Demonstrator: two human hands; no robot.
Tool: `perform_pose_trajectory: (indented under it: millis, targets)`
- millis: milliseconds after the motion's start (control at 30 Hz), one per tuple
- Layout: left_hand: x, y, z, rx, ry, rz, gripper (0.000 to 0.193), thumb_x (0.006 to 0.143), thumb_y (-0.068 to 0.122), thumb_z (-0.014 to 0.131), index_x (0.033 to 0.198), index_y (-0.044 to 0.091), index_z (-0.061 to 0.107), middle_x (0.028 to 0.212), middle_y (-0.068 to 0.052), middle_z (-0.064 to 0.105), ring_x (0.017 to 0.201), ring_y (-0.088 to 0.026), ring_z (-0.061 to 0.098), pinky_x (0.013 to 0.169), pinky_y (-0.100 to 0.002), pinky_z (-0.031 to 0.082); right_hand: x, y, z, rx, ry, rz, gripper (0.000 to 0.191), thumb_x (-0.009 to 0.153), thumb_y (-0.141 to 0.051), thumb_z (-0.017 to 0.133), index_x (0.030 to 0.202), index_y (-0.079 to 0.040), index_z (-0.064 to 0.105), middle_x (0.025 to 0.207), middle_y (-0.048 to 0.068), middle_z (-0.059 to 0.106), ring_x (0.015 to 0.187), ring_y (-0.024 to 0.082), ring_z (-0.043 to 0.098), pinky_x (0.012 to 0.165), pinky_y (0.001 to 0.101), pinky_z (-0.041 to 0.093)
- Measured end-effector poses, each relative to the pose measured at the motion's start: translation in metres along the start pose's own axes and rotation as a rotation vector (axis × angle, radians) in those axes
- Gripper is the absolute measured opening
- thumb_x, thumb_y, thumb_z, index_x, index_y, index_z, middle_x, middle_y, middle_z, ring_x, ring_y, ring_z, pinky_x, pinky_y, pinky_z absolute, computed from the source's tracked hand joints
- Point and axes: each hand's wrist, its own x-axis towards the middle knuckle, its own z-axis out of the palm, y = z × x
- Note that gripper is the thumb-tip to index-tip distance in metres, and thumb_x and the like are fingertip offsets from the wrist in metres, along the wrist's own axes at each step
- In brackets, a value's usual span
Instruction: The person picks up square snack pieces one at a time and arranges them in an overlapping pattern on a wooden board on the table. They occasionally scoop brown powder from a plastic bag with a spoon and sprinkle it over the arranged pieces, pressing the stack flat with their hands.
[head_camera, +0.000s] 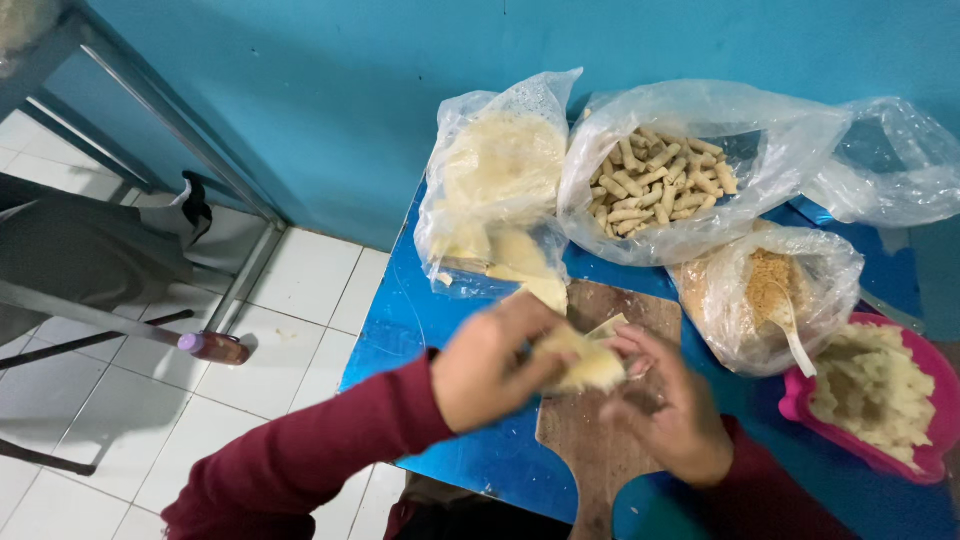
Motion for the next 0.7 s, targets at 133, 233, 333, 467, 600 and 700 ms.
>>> perform_pose_trajectory:
  millis: [133, 233, 333, 467, 600, 700]
  targets:
    - [-0.014, -0.016, 0.031, -0.165, -0.250, -0.200, 0.034, 0.091, 0.020, 0.076, 0.119, 0.005, 0.066, 0.093, -0.012, 0.071, 0.078, -0.028, 0.072, 0.069, -0.038, 0.057, -0.013, 0.001, 0.007, 0.379, -0.084, 0.379, 0.062, 0.090, -0.004, 0.069, 0.145, -0.003, 0.042, 0.113, 0.009, 0.072, 0.107, 0.012, 0.067, 0.090, 0.0262, 0.055]
    - [-0.014, -0.044, 0.029, 0.208, -0.225, -0.141, 0.037, 0.088, 0.019, 0.069, 0.123, 0.009, 0.064, 0.102, -0.008, 0.071, 0.091, -0.029, 0.070, 0.076, -0.041, 0.056, -0.016, 0.009, 0.005, 0.335, -0.089, 0.498, 0.053, 0.090, 0.001, 0.071, 0.141, -0.002, 0.053, 0.101, 0.008, 0.070, 0.097, 0.010, 0.066, 0.083, 0.0255, 0.053]
    - [-0.014, -0.067, 0.026, 0.651, -0.172, 0.011, 0.040, 0.079, 0.013, 0.067, 0.119, 0.011, 0.066, 0.106, -0.007, 0.070, 0.099, -0.030, 0.066, 0.080, -0.042, 0.053, -0.020, 0.014, 0.006, 0.279, -0.121, 0.539, 0.052, 0.089, 0.001, 0.073, 0.138, -0.003, 0.057, 0.099, 0.006, 0.069, 0.094, 0.009, 0.065, 0.080, 0.0242, 0.053]
    - [-0.011, -0.079, 0.030, 0.655, -0.221, 0.007, 0.035, 0.082, 0.011, 0.065, 0.117, 0.010, 0.066, 0.102, -0.008, 0.069, 0.096, -0.029, 0.066, 0.082, -0.041, 0.054, -0.023, 0.014, 0.009, 0.287, -0.147, 0.557, 0.051, 0.088, 0.000, 0.071, 0.137, -0.004, 0.056, 0.099, 0.004, 0.068, 0.093, 0.007, 0.067, 0.078, 0.0234, 0.054]
    - [-0.005, -0.084, 0.023, 0.097, -0.162, -0.452, 0.029, 0.088, 0.011, 0.062, 0.116, 0.005, 0.055, 0.087, -0.009, 0.070, 0.083, -0.027, 0.073, 0.076, -0.040, 0.059, -0.022, 0.014, 0.009, 0.307, -0.150, 0.543, 0.052, 0.089, 0.000, 0.071, 0.139, -0.005, 0.056, 0.098, 0.004, 0.067, 0.093, 0.007, 0.067, 0.078, 0.0234, 0.054]
    - [0.005, -0.095, 0.009, 0.107, 0.021, -0.366, 0.010, 0.089, 0.008, 0.062, 0.098, 0.003, 0.059, 0.087, -0.012, 0.069, 0.079, -0.030, 0.073, 0.073, -0.040, 0.059, -0.022, 0.014, 0.010, 0.310, -0.139, 0.483, 0.052, 0.090, 0.001, 0.072, 0.139, -0.003, 0.057, 0.098, 0.004, 0.063, 0.092, 0.007, 0.063, 0.078, 0.0236, 0.053]
